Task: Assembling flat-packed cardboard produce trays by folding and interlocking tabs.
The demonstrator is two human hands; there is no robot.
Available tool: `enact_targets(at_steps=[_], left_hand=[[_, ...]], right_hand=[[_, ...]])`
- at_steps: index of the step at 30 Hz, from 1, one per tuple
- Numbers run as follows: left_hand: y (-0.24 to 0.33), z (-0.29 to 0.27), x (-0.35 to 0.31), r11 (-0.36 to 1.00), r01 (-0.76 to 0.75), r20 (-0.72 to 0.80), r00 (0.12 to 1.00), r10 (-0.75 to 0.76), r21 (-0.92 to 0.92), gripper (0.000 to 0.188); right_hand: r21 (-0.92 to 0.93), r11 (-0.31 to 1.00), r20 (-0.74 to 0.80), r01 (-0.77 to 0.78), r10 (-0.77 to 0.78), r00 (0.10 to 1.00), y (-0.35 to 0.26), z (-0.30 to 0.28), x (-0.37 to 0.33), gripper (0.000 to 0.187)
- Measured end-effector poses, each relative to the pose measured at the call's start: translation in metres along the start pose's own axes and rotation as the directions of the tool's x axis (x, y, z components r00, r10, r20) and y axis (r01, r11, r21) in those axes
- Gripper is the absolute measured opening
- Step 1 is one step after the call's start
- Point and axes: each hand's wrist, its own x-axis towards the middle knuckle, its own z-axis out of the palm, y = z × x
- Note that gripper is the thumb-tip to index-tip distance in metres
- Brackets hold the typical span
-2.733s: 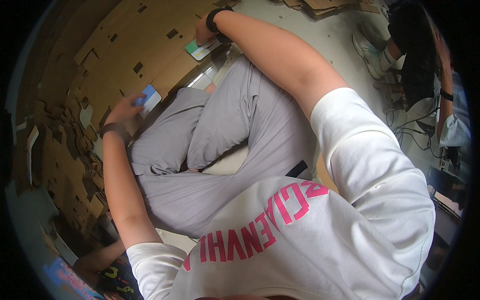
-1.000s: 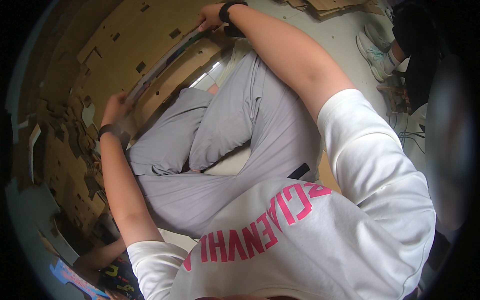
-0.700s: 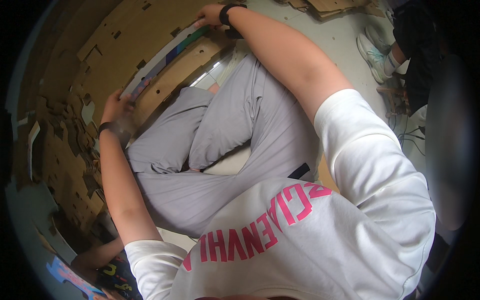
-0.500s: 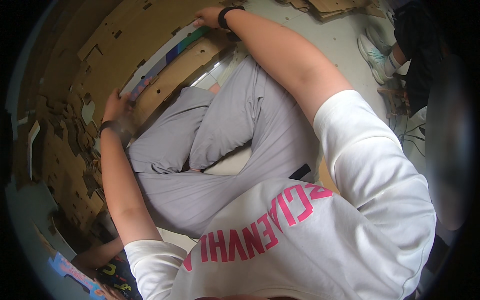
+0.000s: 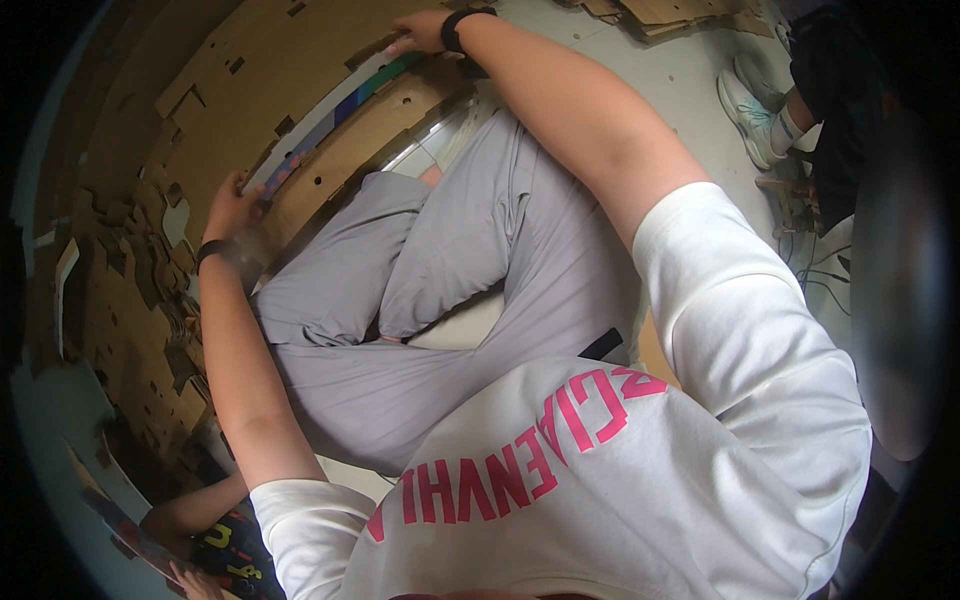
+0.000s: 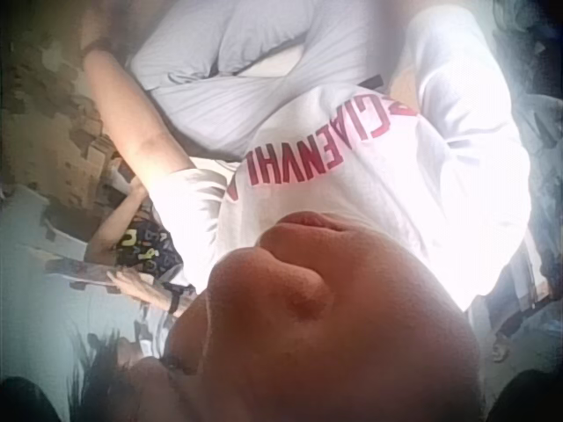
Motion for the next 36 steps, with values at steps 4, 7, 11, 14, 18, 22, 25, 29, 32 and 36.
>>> enact_targets(at_steps=[4, 7, 11, 14, 18, 22, 25, 29, 32, 36], left_hand=[[-0.002, -0.001, 0.002, 0.998, -0.059, 0.079, 0.995, 0.057, 0.033, 0.047], [-0.003, 0.0, 0.0, 0.973, -0.177, 0.038, 0.984, 0.173, 0.151, 0.046], [-0.001, 0.0, -0.003, 0.929, -0.268, 0.082, 0.963, 0.256, 0.255, 0.053], [0.002, 0.003, -0.004, 0.924, -0.283, 0.168, 0.955, 0.246, 0.257, 0.057], [0.003, 0.006, -0.004, 0.916, -0.309, 0.225, 0.94, 0.255, 0.254, 0.059], [0.0, 0.008, -0.003, 0.915, -0.308, 0.241, 0.939, 0.247, 0.26, 0.058], [-0.002, 0.007, -0.001, 0.914, -0.326, 0.229, 0.934, 0.273, 0.241, 0.053], [0.0, 0.006, 0.001, 0.982, -0.109, 0.187, 0.979, 0.079, 0.153, 0.049], [0.002, 0.004, -0.002, 0.999, -0.027, 0.073, 0.997, 0.03, -0.038, 0.059], [0.006, -0.003, -0.005, 0.997, -0.02, 0.047, 0.999, 0.024, -0.08, 0.07]], right_hand=[[0.041, 0.988, 0.119, -0.152, 0.146, 0.982, -0.015, -0.011, -0.01, 0.091], [0.019, 0.989, 0.15, -0.146, 0.141, 0.979, -0.026, -0.019, -0.016, 0.089], [-0.068, 0.982, 0.245, -0.176, 0.188, 0.951, -0.029, -0.031, -0.024, 0.057], [-0.052, 0.998, 0.307, 0.037, -0.019, 0.952, -0.022, -0.032, -0.022, 0.063], [-0.063, 0.998, 0.41, 0.031, -0.003, 0.912, -0.005, -0.021, -0.009, 0.06], [-0.065, 0.998, 0.43, -0.008, 0.035, 0.902, 0.007, -0.007, 0.002, 0.068], [-0.02, 0.999, 0.393, -0.026, 0.031, 0.919, 0.005, -0.006, 0.002, 0.067], [-0.165, 0.979, 0.237, -0.12, 0.157, 0.959, -0.007, -0.017, -0.007, 0.056], [0.186, 0.972, 0.129, -0.145, 0.122, 0.984, -0.014, -0.023, -0.014, 0.046], [0.303, 0.943, -0.014, -0.136, 0.147, 0.989, -0.012, -0.021, -0.012, 0.054]])
